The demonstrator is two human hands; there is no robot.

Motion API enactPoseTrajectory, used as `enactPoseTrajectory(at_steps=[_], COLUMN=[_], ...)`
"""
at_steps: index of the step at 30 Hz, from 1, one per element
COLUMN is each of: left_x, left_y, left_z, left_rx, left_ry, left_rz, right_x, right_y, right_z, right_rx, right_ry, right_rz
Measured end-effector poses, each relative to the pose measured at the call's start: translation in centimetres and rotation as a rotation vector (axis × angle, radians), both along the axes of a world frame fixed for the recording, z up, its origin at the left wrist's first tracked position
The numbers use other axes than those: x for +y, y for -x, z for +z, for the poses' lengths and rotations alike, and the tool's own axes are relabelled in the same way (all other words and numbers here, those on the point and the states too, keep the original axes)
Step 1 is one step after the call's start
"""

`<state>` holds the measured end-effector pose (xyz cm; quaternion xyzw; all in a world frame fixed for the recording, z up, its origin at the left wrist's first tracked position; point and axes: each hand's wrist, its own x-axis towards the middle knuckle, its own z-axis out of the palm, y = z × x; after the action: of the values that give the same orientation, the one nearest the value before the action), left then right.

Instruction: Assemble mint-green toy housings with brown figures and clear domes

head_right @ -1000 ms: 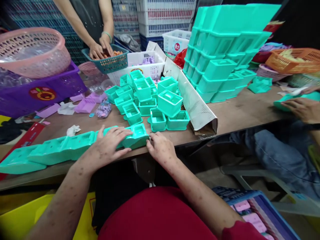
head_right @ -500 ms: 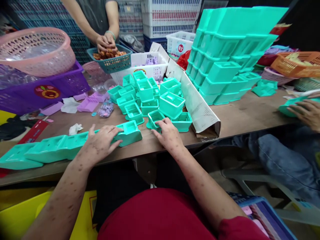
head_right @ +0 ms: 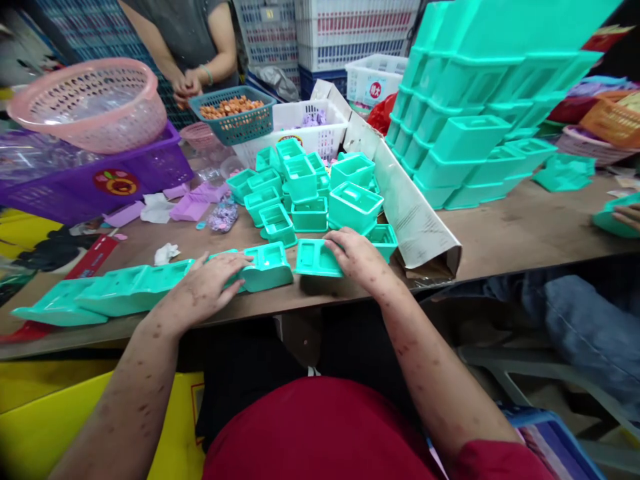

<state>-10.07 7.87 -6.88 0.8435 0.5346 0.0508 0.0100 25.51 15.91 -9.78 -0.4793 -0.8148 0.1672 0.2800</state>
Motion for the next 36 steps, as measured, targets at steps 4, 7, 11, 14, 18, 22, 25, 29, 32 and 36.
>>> enactPoseTrajectory(at_steps=[4,7,11,14,18,22,25,29,32,36], left_x=[-0.4,-0.5,-0.2,0.0,1.0,2.5,3.1,3.8,5.4,9.1], left_y=[0.3,0.3,-2.6,-6.7,-11.1,-12.2,-11.9,-13.0,-15.5,-19.8], left_z=[-0.1,-0.4,-0.3,0.1,0.4,0.2,0.6,3.1,5.4,5.9], left_rx=[-0.052,-0.071,-0.143,-0.159,-0.088,-0.010,-0.020,-0.183,-0.196,-0.056], left_ry=[0.012,-0.048,-0.170,-0.172,-0.145,-0.109,-0.121,-0.194,-0.258,-0.261], left_rz=[0.011,0.011,-0.007,-0.160,-0.276,-0.241,-0.224,-0.260,-0.331,-0.339], right_x=[0.1,-1.1,-3.5,-4.6,-4.5,-3.9,-3.7,-3.3,-3.3,-3.9], right_y=[1.0,1.6,0.8,-0.8,-3.0,-4.0,-3.8,-3.5,-3.8,-5.0], right_z=[-0.3,-0.1,0.4,0.5,0.7,0.9,1.1,1.0,0.3,-1.0], right_rx=[-0.009,0.059,0.194,0.259,0.267,0.300,0.294,0.278,0.316,0.174], right_ry=[-0.019,-0.075,-0.156,-0.212,-0.223,-0.118,-0.065,0.004,-0.018,-0.070], right_rz=[-0.087,-0.147,-0.204,-0.350,-0.492,-0.474,-0.441,-0.366,-0.370,-0.394])
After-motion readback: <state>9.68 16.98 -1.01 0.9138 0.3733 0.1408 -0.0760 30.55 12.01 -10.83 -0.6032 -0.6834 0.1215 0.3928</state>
